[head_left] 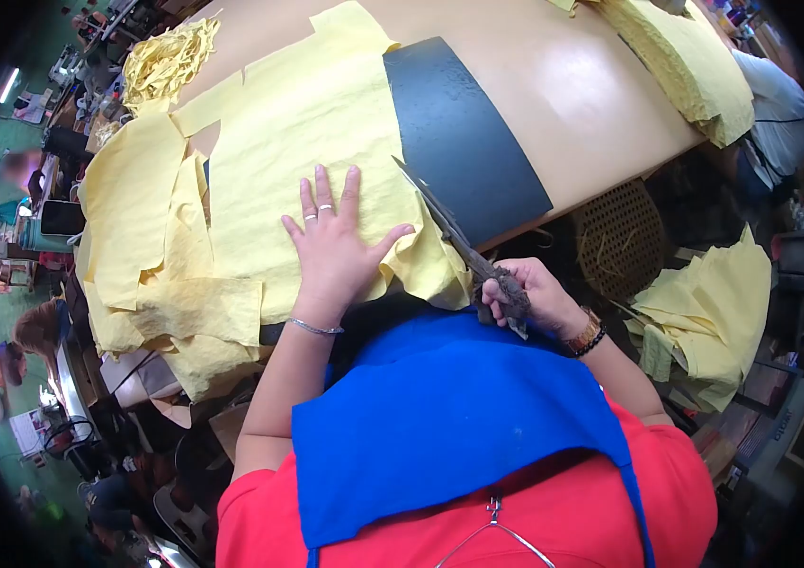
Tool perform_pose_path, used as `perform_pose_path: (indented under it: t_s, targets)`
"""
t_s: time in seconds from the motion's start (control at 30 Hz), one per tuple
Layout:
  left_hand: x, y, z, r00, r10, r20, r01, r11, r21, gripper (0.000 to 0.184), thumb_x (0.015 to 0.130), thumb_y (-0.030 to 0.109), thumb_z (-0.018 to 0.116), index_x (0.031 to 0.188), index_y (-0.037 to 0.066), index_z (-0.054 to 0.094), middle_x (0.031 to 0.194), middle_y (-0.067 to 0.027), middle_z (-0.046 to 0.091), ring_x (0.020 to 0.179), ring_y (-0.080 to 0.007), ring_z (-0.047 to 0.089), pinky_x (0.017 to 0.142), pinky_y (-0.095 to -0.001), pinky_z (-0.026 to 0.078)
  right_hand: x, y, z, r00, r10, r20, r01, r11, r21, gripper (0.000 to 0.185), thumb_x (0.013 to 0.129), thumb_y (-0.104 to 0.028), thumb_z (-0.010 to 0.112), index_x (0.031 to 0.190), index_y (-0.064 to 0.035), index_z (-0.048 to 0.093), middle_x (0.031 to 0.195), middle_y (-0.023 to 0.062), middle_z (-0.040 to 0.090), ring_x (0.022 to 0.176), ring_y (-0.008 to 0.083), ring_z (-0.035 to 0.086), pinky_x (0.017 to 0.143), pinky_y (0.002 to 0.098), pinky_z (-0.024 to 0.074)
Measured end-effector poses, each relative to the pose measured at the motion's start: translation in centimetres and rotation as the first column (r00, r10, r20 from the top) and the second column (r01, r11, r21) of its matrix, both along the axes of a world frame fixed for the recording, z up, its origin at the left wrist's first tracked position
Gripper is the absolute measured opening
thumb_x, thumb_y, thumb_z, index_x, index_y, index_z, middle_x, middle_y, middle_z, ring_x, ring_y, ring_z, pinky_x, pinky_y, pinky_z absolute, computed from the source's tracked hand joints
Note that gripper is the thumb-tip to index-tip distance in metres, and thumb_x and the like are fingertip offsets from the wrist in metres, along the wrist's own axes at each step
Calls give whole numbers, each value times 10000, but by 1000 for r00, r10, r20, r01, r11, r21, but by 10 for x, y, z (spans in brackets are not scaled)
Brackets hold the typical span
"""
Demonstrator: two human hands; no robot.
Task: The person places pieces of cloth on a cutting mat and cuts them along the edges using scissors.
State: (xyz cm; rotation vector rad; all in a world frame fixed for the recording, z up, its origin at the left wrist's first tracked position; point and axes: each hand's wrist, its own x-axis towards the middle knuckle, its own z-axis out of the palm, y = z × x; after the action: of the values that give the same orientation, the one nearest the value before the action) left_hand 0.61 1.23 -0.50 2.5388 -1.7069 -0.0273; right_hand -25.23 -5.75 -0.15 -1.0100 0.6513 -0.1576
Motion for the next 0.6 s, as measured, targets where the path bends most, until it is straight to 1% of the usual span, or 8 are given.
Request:
perform_pose_path:
  t_s: [0.1,0.17,0.2,0.3,0.37,0.43,0.57,0.6]
  targets:
    - [-5,-4,8,998,26,-51,-23,998,64,922,788,714,541,1502,206,253,1558,-210,139,1437,-404,120,1054,-694,151,-4,5,-2,1000,-24,3,24,1000,-6,225,903,-244,650,838,-30,626,681,-9,593,581,40,563,540,194,487]
    - [10,-8,10,988,-10,-156,17,999,47,943,773,731,539,1494,185,273,1550,-233,142,1439,-410,96,1059,-696,126,-5,7,-1,998,-62,13,62,998,-3,220,906,-240,647,838,-31,628,666,-11,589,570,38,558,538,195,486]
    - [21,-9,11,978,-27,-206,35,999,37,954,765,739,539,1491,175,282,1545,-244,144,1440,-413,83,1062,-698,113,-6,6,-2,999,-48,8,48,999,-4,214,907,-234,644,843,-30,630,678,-8,592,577,38,560,540,196,487]
    - [50,-7,15,979,-169,-116,167,986,-26,938,763,732,549,1488,193,296,1546,-242,145,1441,-412,81,1070,-689,91,-4,2,-1,1000,-10,-10,10,1000,-6,198,910,-217,636,858,-26,636,715,0,601,598,40,565,547,200,492]
    - [50,-5,13,981,-160,-106,161,987,-4,922,767,708,567,1488,201,298,1549,-233,149,1440,-410,88,1078,-678,79,1,0,3,1000,-2,-31,2,1000,-3,190,911,-207,630,870,-22,642,743,6,608,611,43,569,553,205,496]
    - [41,-2,14,986,-149,-76,151,988,29,890,790,660,584,1493,200,287,1557,-214,143,1443,-398,92,1084,-668,82,9,-1,-2,999,-45,-1,45,999,19,192,911,-208,629,880,-20,645,763,10,610,618,46,570,557,208,497]
    - [30,2,9,993,-101,-68,101,995,4,909,780,689,570,1493,200,287,1553,-225,146,1437,-414,102,1079,-671,88,11,1,-4,993,-121,11,121,991,51,193,912,-210,629,890,-19,649,764,9,607,618,50,568,561,213,498]
    - [29,2,8,993,-97,-62,97,995,-4,910,780,690,569,1493,200,286,1552,-227,147,1436,-416,107,1078,-671,88,10,2,-3,995,-101,10,101,995,26,193,911,-210,629,895,-18,649,766,10,607,619,51,569,561,213,498]
